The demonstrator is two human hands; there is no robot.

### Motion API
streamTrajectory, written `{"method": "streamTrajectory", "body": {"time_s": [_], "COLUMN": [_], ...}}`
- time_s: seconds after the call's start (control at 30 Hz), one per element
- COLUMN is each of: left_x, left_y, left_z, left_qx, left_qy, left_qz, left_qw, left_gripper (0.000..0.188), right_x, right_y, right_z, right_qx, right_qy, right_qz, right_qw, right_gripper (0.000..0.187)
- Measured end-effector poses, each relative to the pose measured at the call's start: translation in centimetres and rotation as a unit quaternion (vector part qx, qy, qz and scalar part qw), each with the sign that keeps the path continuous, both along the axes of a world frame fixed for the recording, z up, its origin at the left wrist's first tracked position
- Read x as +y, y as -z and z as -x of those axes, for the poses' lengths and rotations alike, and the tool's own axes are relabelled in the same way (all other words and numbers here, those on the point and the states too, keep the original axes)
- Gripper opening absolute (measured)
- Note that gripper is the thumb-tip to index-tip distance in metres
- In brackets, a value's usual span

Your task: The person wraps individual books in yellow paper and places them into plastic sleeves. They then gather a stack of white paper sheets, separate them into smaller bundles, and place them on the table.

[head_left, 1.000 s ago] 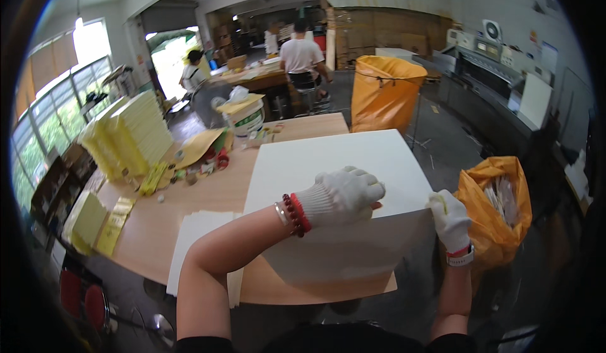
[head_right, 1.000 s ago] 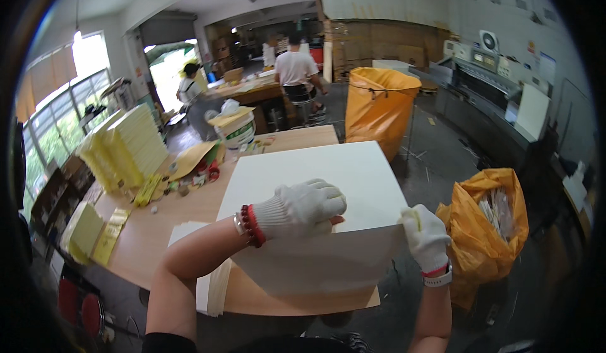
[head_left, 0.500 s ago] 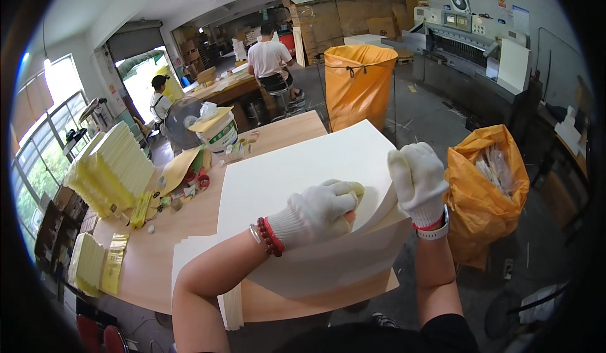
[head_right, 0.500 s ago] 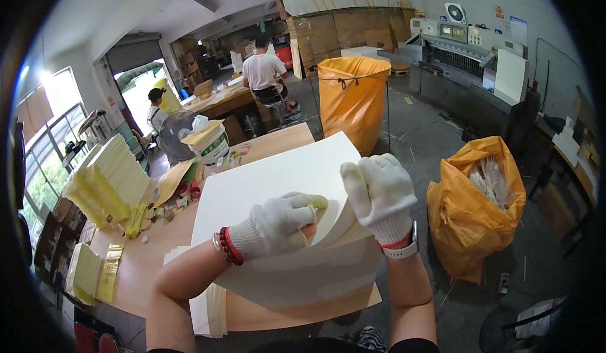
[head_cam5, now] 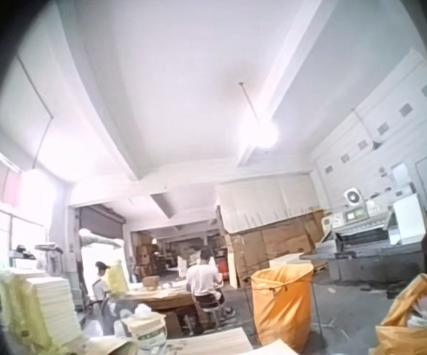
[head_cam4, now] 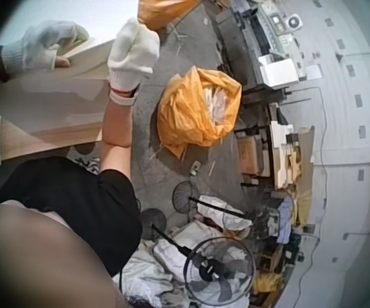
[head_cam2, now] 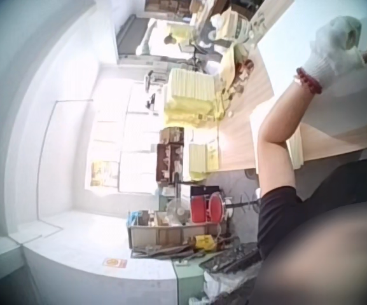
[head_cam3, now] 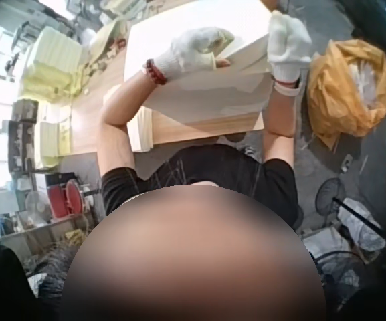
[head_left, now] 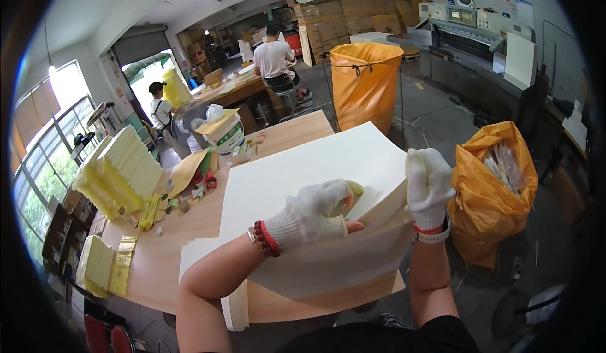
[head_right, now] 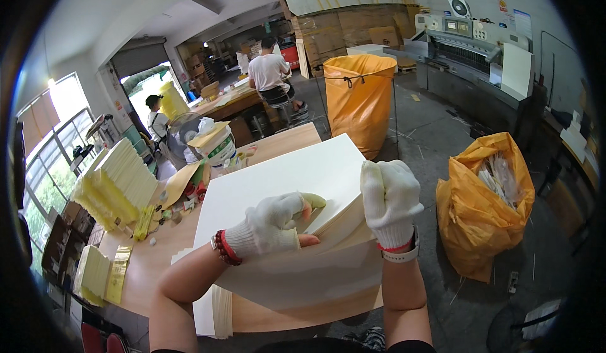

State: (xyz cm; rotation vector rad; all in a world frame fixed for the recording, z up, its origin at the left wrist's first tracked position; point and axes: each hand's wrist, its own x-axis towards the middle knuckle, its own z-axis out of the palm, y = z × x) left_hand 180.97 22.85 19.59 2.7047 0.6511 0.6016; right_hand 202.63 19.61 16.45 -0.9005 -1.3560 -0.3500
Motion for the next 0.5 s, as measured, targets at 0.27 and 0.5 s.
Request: {"method": "streamTrajectory", "body": {"time_s": [0.27, 0.5], "left_x": [-0.7, 0.1], "left_y": [0.1, 0.5], "left_z": [0.2, -0.4], "left_qx": [-0.012, -0.015], "left_qy": [0.040, 0.061], "left_qz": [-0.071, -0.065], "left_qw": [0.997, 0.996], "left_gripper": [0.066, 0.049], "right_x": [0.0, 0.0], "right_y": [-0.4, 0.0], "right_z": [0.3, -0.4], "right_qx": [0.009, 0.016], "right_qy": [-0.025, -0.012], "right_qz": [-0.022, 0.024], "right_qw": [0.999, 1.000], "right_gripper": [0.026, 0.024]}}
